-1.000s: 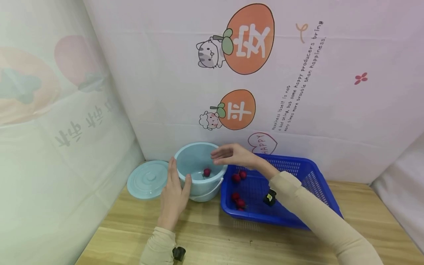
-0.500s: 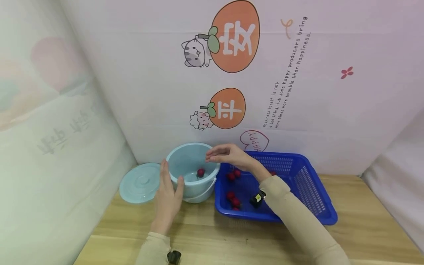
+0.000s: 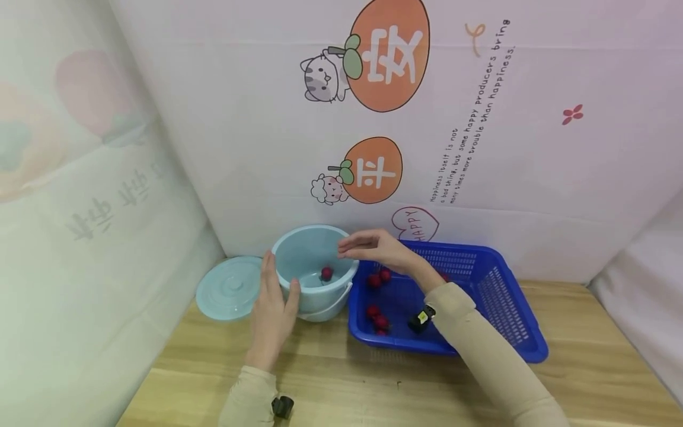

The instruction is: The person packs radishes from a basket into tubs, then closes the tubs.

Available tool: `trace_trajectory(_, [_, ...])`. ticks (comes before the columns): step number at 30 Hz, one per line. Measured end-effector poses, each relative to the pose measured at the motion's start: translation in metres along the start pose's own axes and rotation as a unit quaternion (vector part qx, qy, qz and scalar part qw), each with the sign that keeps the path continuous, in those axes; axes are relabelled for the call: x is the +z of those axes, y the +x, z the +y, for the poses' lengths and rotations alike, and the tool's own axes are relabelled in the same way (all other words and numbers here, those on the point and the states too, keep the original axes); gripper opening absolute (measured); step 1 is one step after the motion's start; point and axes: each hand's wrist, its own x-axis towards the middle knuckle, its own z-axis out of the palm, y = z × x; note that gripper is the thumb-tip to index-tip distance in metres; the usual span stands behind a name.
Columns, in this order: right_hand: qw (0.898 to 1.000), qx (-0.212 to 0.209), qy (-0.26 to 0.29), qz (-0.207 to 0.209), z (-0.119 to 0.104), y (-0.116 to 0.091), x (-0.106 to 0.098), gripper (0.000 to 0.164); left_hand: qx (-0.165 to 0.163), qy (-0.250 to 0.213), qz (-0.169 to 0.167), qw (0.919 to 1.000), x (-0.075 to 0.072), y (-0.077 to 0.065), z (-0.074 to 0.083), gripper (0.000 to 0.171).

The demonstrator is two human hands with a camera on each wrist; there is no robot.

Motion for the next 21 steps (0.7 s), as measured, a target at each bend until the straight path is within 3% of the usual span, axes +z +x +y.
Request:
trace_trajectory(5, [1.0, 0.021, 0.013, 0.018, 0.004, -0.024, -0.018, 0.033, -0.007, -0.002, -0.012, 0.9999, 0.0, 0.0, 0.002, 0.078])
trace_trajectory(14, [0.997, 0.038, 0.011, 0.069, 0.008, -0.086, -0.068, 0.034, -0.001, 0.001, -0.006, 1.0, 0.001, 0.0, 0.002, 0.077])
trace_trajectory(18, [0.995, 0.045, 0.002, 0.093, 0.007, -0.1, -0.081, 0.036, -0.002, 0.001, -0.004, 1.0, 0.001, 0.001, 0.002, 0.076])
trace_trajectory(21, [0.995, 0.035, -0.001, 0.088, 0.01, -0.101, -0.084, 0.035, -0.003, 0.003, -0.007, 1.0, 0.0, 0.002, 0.001, 0.075])
